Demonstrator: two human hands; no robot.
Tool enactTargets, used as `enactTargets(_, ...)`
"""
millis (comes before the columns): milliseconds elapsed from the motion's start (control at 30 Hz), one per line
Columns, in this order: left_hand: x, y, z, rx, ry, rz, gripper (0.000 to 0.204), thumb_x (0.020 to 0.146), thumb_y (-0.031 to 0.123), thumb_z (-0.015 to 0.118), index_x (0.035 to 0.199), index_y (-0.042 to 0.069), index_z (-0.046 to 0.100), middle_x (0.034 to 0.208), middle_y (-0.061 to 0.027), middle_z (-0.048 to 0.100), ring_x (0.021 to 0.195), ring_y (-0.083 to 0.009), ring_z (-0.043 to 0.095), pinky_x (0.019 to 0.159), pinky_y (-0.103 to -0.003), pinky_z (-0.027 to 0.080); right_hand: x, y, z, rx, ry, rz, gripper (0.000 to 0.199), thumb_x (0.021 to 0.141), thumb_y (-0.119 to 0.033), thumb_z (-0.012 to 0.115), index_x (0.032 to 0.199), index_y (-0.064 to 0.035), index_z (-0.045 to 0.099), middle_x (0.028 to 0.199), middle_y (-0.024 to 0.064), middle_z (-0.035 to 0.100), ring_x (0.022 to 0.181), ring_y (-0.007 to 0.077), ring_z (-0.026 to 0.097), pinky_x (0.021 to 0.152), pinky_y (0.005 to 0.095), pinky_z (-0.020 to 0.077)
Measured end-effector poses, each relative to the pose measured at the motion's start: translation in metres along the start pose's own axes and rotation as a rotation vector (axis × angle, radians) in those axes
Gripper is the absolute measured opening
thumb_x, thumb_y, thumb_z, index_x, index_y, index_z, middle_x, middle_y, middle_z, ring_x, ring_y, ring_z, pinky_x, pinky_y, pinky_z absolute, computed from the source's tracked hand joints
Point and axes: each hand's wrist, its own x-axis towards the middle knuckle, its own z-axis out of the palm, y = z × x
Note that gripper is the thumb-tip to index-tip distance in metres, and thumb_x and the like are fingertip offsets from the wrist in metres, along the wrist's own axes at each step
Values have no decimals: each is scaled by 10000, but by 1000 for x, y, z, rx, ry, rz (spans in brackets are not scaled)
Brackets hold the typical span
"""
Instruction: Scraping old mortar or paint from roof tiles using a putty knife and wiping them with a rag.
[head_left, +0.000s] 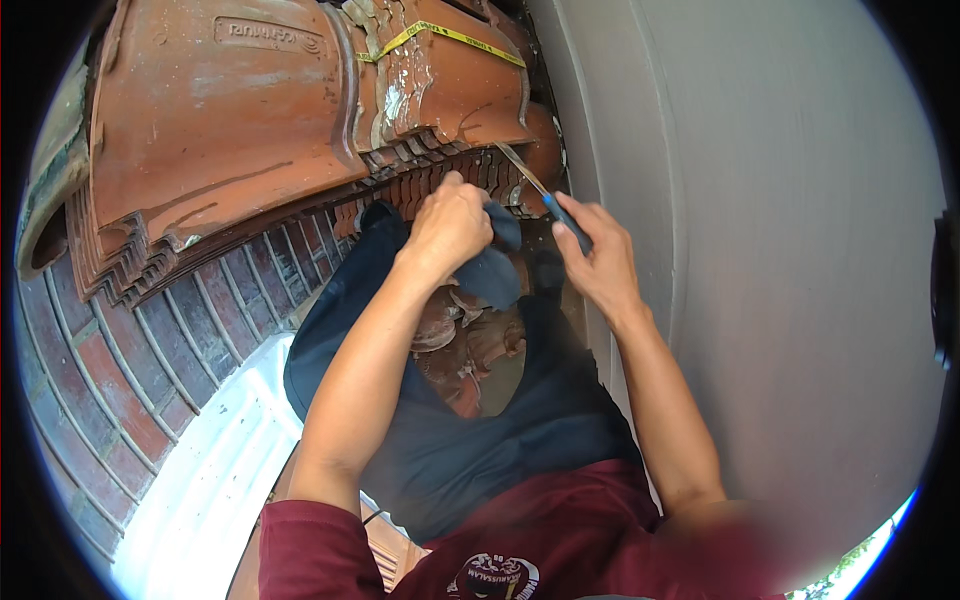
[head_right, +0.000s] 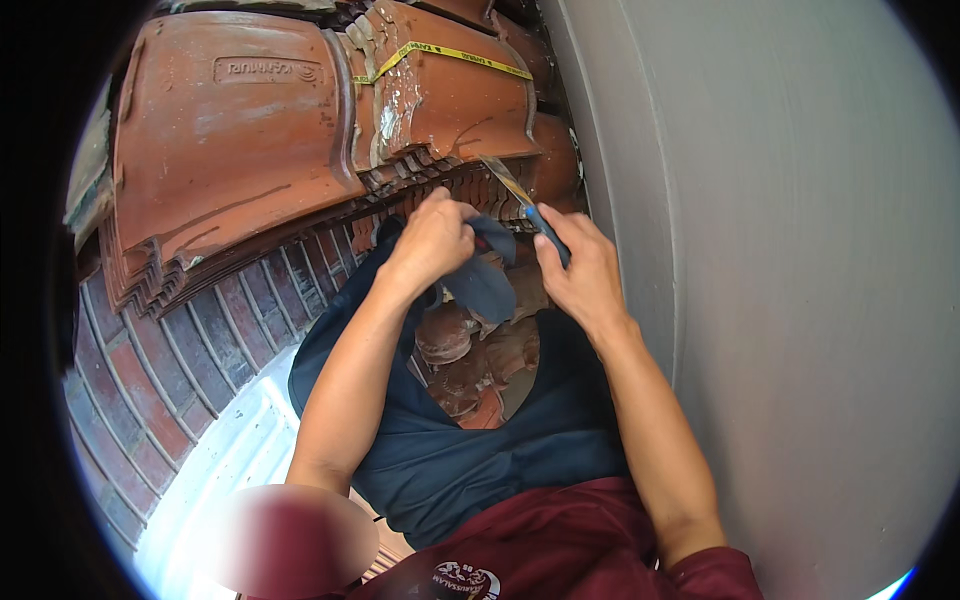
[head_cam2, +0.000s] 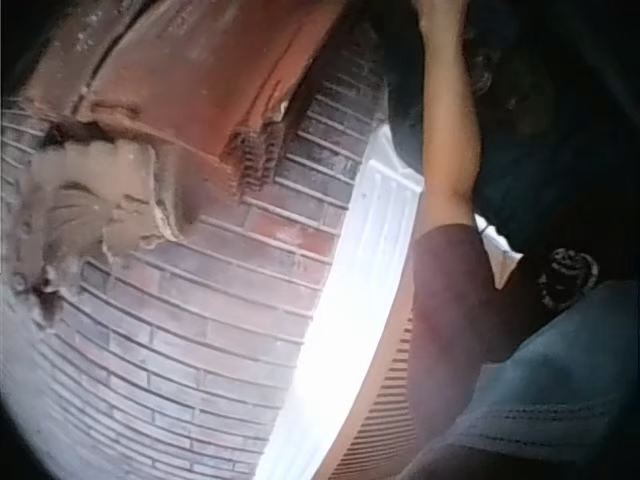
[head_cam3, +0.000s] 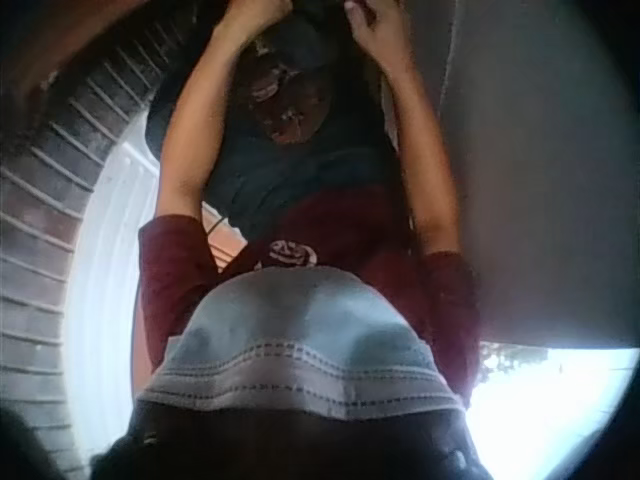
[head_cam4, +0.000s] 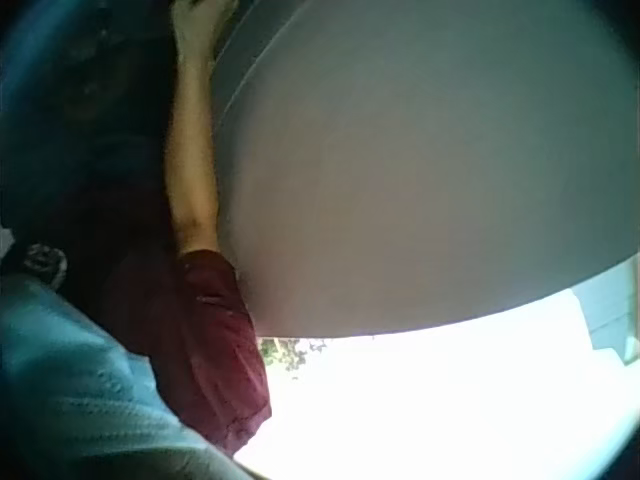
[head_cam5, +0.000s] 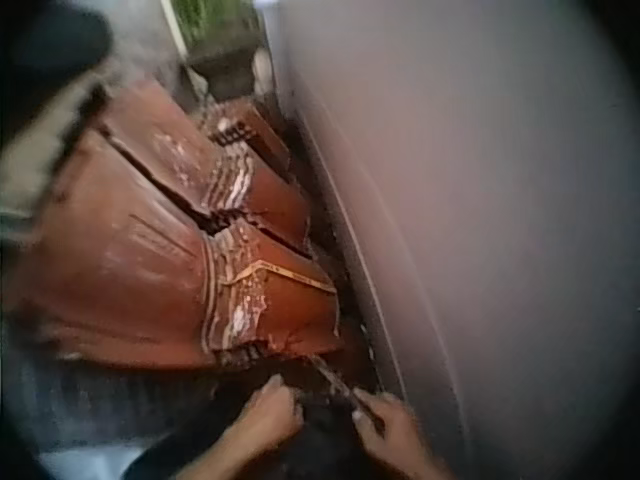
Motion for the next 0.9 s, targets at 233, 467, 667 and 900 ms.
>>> enactTargets(233,-10,-18,-26,58,103,-2,319,783,84,574,1039,-37,722,1009,-267,624,1000,-431,621,946,-480,487,59,0,26,-79,-162,-106,322,874,-140,650,1177,-42,692,903,169,649,829,363,646,760,409,514)
enactTargets(467,-18,-19,-32,102,0,-83,307,787,91,577,1022,-46,720,988,-250,626,991,-429,622,937,-481,488,57,6,65,30,-83,-92,336,860,-118,646,1179,-21,691,940,187,654,865,371,655,794,411,522)
enactTargets(667,-18,-20,-31,78,33,-56,298,789,90,576,1013,-42,722,993,-244,630,993,-420,627,926,-479,495,55,1,77,21,-39,-44,338,869,-130,633,1187,-29,691,953,178,656,867,364,656,802,422,525)
enactTargets(900,-13,-18,-31,130,3,-47,306,788,88,577,1023,-51,716,1007,-250,638,995,-423,632,923,-476,501,58,-2,73,-84,-82,-51,325,876,-153,628,1182,-79,704,953,146,652,869,359,654,800,431,529)
